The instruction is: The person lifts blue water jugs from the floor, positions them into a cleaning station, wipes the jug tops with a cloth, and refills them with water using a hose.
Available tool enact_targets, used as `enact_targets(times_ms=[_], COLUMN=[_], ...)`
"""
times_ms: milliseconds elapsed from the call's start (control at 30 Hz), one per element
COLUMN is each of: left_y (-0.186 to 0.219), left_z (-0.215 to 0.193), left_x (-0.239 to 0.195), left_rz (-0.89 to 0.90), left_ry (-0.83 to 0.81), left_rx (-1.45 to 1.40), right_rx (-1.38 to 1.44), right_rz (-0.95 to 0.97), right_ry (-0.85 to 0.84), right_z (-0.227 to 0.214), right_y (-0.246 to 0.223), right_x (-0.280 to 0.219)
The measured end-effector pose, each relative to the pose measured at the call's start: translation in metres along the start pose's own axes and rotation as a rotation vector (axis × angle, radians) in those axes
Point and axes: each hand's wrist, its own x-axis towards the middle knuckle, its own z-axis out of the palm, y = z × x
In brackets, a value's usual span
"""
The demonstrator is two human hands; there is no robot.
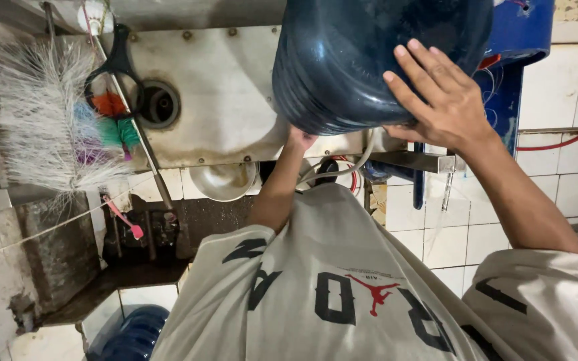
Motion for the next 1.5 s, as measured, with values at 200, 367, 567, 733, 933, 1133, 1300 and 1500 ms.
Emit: enact_targets(times_ms=[200, 367, 567, 733, 933, 1133, 1300, 1500], left_y=[0.036, 0.096, 0.063, 0.029, 0.052, 0.066, 0.078, 0.087], left_z=[-0.007, 0.015, 0.213, 0.315, 0.312, 0.296, 0.289, 0.286], left_x=[-0.033, -0.065, -0.132, -0.132, -0.103, -0.105, -0.099, -0.104], left_rz=[-0.013, 0.248, 0.615, 0.837, 1.035, 1.012, 0.967, 0.959], left_ry=[0.631, 0.894, 0.363, -0.024, -0.025, -0.007, 0.002, -0.075], left_rx=[0.344, 0.583, 1.123, 1.259, 1.225, 1.150, 1.153, 1.149], right_rx=[0.042, 0.049, 0.064, 0.090, 0.194, 0.866, 1.509, 1.439], right_rz=[-0.034, -0.155, -0.162, -0.097, -0.006, 0.715, 0.865, 0.833], right_ry=[-0.014, -0.083, -0.084, 0.068, 0.197, 0.435, 0.739, 0.824], right_z=[0.012, 0.017, 0.019, 0.022, 0.014, 0.077, 0.148, 0.169], right_y=[0.011, 0.022, 0.031, 0.004, -0.012, 0.027, 0.013, -0.006], right_x=[-0.017, -0.033, -0.037, -0.020, -0.010, -0.038, -0.053, -0.066])
